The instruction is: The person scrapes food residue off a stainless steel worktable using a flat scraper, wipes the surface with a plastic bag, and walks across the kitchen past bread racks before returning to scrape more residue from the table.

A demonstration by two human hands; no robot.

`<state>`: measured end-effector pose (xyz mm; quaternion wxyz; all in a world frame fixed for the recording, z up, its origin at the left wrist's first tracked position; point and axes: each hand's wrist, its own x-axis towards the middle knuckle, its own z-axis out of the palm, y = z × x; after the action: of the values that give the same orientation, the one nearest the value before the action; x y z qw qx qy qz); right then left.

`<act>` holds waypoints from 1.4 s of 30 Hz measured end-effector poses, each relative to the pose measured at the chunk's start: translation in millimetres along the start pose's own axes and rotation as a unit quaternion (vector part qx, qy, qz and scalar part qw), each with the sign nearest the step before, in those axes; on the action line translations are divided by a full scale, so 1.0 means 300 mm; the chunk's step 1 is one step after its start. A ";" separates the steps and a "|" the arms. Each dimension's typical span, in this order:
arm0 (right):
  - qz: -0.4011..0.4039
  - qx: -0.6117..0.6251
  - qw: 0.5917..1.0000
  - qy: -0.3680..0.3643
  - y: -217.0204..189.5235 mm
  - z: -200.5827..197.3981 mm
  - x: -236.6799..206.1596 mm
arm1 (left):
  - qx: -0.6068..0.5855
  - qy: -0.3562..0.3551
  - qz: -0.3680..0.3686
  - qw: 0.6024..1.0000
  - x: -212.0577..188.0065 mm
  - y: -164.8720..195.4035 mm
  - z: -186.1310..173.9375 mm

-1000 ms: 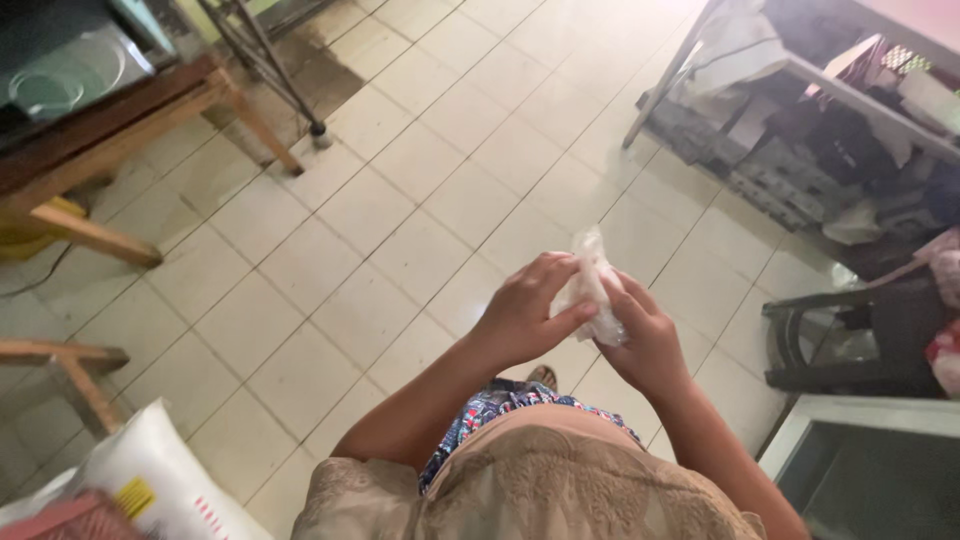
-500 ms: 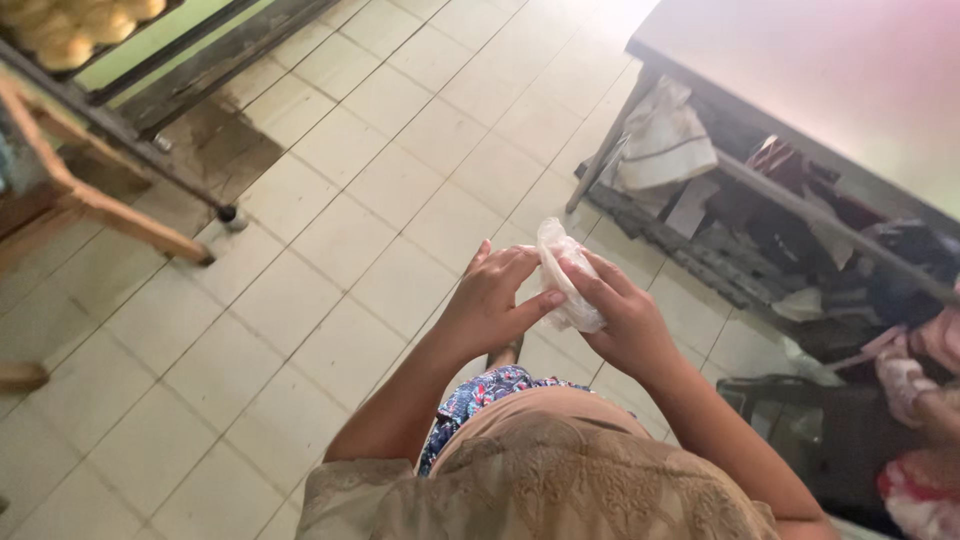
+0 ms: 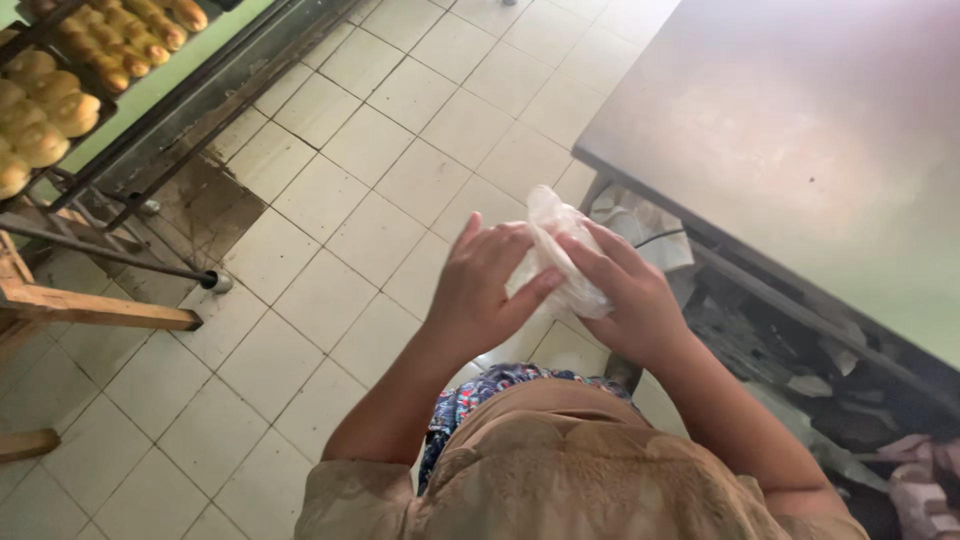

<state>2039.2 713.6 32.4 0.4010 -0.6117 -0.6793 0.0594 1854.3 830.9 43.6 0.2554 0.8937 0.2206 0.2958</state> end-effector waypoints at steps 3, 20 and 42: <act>-0.023 0.011 0.999 -0.026 0.211 -0.096 0.050 | 0.013 0.040 -0.025 0.999 0.153 0.030 0.145; -0.016 0.150 0.985 -0.080 0.900 -0.746 0.090 | 0.121 0.063 -0.040 0.990 0.817 0.427 0.707; 0.188 -0.247 0.948 0.076 1.601 -0.949 -0.317 | 0.133 0.060 -0.082 0.986 0.815 0.437 0.810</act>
<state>2584.8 630.8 -95.7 0.2694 -0.8109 -0.5129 -0.0831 2220.0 783.9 53.5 0.1437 0.8792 0.3452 0.2952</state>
